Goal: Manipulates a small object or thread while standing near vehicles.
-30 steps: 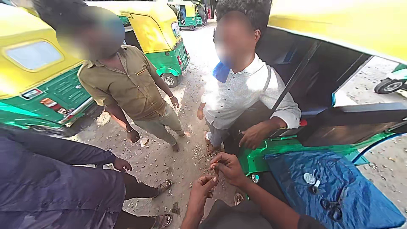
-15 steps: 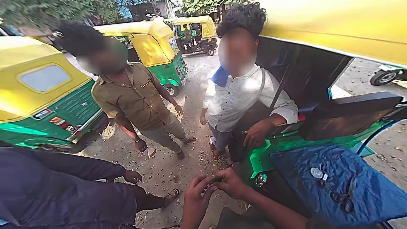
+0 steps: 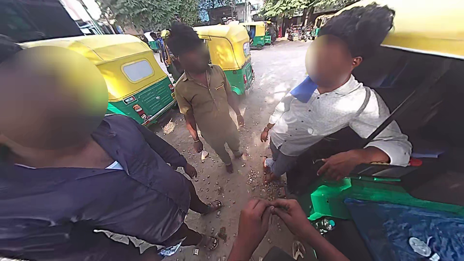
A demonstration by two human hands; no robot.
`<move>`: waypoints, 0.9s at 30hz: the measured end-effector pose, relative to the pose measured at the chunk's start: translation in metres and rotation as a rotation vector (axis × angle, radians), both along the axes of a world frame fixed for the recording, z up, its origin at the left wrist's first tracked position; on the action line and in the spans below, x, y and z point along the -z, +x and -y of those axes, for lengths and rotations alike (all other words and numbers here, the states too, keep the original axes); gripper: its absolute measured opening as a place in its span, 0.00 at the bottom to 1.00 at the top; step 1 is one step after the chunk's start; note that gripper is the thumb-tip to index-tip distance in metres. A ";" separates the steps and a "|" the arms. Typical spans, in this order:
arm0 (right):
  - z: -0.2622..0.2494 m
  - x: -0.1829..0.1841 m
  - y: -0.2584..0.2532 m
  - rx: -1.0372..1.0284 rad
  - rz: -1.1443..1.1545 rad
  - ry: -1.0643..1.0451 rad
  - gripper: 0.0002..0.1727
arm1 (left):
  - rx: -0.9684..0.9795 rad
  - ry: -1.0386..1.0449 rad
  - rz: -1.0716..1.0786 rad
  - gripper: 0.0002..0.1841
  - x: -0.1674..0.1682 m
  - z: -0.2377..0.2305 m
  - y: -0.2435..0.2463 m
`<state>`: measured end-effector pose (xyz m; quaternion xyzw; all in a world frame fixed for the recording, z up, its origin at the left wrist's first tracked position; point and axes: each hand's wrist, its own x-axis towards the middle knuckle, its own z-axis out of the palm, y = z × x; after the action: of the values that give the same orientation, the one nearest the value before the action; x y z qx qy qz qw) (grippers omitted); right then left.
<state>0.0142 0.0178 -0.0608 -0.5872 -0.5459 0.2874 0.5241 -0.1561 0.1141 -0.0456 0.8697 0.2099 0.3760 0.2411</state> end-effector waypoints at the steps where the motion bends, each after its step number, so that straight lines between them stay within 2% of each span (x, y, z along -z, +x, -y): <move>1: -0.002 0.001 -0.002 0.019 0.001 0.002 0.07 | -0.002 0.001 -0.007 0.09 0.000 0.000 -0.002; 5: -0.012 0.005 -0.007 0.029 0.027 -0.021 0.03 | -0.034 -0.002 -0.061 0.09 0.003 -0.005 -0.012; 10: -0.022 0.004 -0.014 0.026 0.049 -0.137 0.09 | -0.083 0.026 -0.104 0.10 -0.001 -0.007 -0.024; 16: -0.023 0.000 -0.027 -0.154 -0.086 -0.070 0.10 | -0.131 0.081 -0.145 0.10 -0.009 -0.003 -0.034; 21: -0.026 0.005 -0.035 -0.070 -0.103 -0.030 0.06 | -0.171 0.076 -0.184 0.10 -0.010 0.002 -0.039; 27: -0.028 0.006 -0.033 -0.023 -0.091 -0.170 0.06 | -0.236 0.084 -0.186 0.10 -0.001 0.009 -0.038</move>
<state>-0.0190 0.0457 -0.0673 -0.6094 -0.5021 0.3651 0.4931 -0.1945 0.1053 -0.0448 0.8794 0.3158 0.3282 0.1381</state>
